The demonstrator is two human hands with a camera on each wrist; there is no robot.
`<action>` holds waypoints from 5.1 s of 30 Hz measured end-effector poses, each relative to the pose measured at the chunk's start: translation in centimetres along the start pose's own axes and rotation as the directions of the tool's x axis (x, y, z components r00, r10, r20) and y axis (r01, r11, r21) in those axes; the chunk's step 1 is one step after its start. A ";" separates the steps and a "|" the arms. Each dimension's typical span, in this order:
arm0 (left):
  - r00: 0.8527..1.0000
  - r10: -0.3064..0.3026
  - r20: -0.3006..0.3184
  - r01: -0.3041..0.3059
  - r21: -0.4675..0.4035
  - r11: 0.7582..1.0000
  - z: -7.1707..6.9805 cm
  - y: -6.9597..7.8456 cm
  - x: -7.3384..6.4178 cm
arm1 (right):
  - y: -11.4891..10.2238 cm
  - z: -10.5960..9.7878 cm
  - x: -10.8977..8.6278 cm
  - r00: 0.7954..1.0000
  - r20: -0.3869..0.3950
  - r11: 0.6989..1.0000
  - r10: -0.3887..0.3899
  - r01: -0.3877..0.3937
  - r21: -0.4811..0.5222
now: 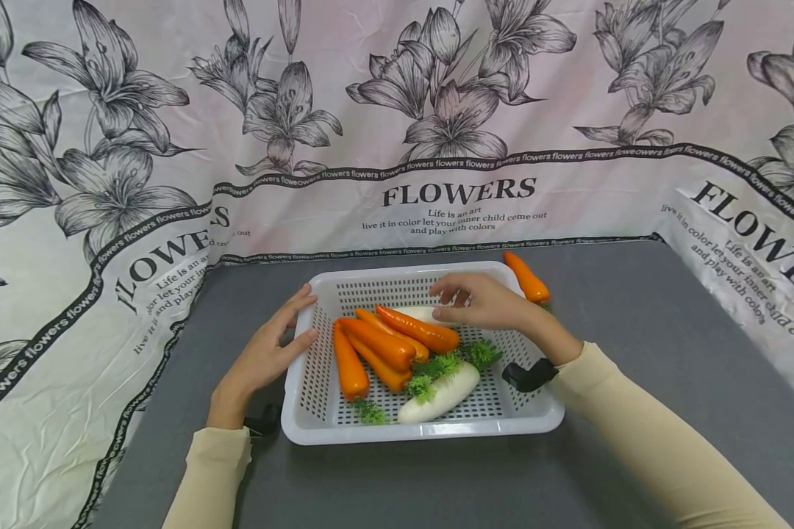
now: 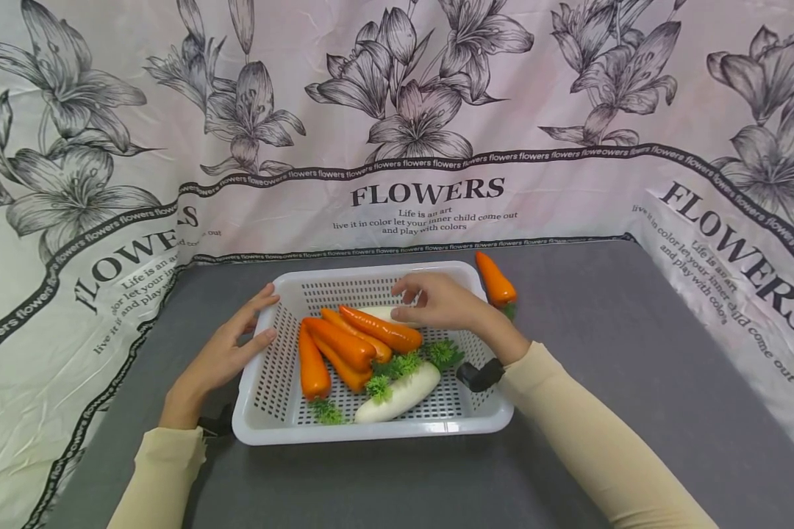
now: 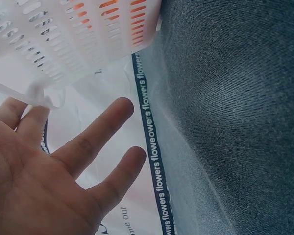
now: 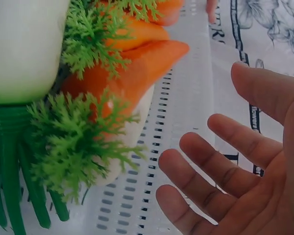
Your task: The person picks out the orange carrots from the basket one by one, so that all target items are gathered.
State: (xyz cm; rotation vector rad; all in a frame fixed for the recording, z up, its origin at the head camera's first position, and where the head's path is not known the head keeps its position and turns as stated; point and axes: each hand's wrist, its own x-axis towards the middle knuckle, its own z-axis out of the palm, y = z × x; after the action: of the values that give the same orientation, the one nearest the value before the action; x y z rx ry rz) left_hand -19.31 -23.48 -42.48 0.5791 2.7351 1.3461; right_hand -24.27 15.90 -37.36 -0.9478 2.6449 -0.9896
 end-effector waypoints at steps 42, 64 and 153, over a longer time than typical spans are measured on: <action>1.000 0.012 0.010 -0.012 0.000 1.000 -0.5 -0.6 0.7 | 1.0 1.8 0.4 0.913 0.347 0.973 0.215 -0.232 0.007; 1.000 0.009 0.010 -0.009 0.008 1.000 -0.5 -0.4 0.6 | 1.1 2.2 0.0 0.924 0.346 0.972 0.166 -0.211 0.099; 1.000 0.004 0.008 -0.004 -0.012 1.000 -0.4 -0.3 0.6 | 6.2 -7.3 -7.2 0.862 -0.314 0.916 0.398 -0.354 0.191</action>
State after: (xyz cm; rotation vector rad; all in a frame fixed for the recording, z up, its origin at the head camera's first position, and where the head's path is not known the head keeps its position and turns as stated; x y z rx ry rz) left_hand -20.08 -23.79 -42.39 0.5878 2.7186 1.3573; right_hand -24.32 27.85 -36.15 -0.2157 2.8372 -1.2974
